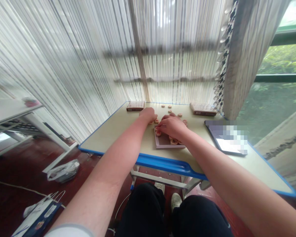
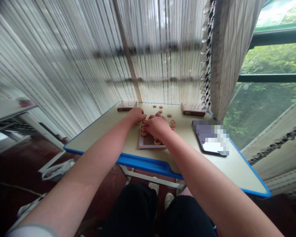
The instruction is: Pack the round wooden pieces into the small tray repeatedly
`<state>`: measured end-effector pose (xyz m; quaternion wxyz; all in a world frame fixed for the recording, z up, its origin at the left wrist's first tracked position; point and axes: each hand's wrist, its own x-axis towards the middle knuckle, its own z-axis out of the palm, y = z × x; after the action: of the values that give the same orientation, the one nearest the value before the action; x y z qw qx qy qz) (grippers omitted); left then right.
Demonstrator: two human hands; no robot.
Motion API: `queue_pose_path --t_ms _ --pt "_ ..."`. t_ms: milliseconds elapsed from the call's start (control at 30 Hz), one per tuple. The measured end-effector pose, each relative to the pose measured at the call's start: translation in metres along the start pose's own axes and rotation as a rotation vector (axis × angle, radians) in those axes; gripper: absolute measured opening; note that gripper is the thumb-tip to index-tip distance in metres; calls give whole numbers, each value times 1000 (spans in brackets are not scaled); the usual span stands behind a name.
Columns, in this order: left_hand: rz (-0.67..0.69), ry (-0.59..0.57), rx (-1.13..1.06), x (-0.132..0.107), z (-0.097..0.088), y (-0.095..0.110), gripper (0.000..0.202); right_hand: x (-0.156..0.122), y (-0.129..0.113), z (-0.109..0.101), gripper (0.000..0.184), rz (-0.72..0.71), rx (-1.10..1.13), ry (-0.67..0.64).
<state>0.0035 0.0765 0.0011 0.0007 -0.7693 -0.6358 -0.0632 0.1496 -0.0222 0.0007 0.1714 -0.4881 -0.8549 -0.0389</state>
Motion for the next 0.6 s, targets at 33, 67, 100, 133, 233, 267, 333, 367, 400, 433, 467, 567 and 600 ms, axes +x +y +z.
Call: queue_pose_path --t_ms 33,67,100,133,233,267,333,367,400,433,467,567,600 --pt "-1 -3 -2 0 0 0 41 0 0 0 23 2 -3 -4" --pt "-3 -6 -4 0 0 0 42 0 -1 1 23 3 -1 -9" --pt "-4 -9 -4 0 0 0 42 1 0 2 22 5 2 -16" --pt "-6 -11 -4 0 -1 0 43 1 0 3 22 8 6 -21" --pt "-8 -24 -2 0 -1 0 44 2 1 6 21 1 7 -19" --pt "-4 -28 -1 0 -1 0 44 2 1 6 21 -3 4 -17" --pt "-1 -32 2 1 -1 0 44 2 2 7 21 -7 3 -16" --pt "0 -32 3 1 0 0 44 2 1 6 21 -6 2 -21" --pt "1 -32 3 1 0 0 44 2 1 6 21 -5 -1 -26" --pt "1 -31 3 1 0 0 44 1 1 6 22 -7 -5 -30" --pt "3 -30 2 1 0 -1 45 1 1 5 22 -11 -9 -30" --pt "10 -20 -5 1 1 -1 45 0 1 4 24 -13 -9 -3" --pt "11 -16 -8 1 1 -1 45 0 1 3 24 -15 -1 7"
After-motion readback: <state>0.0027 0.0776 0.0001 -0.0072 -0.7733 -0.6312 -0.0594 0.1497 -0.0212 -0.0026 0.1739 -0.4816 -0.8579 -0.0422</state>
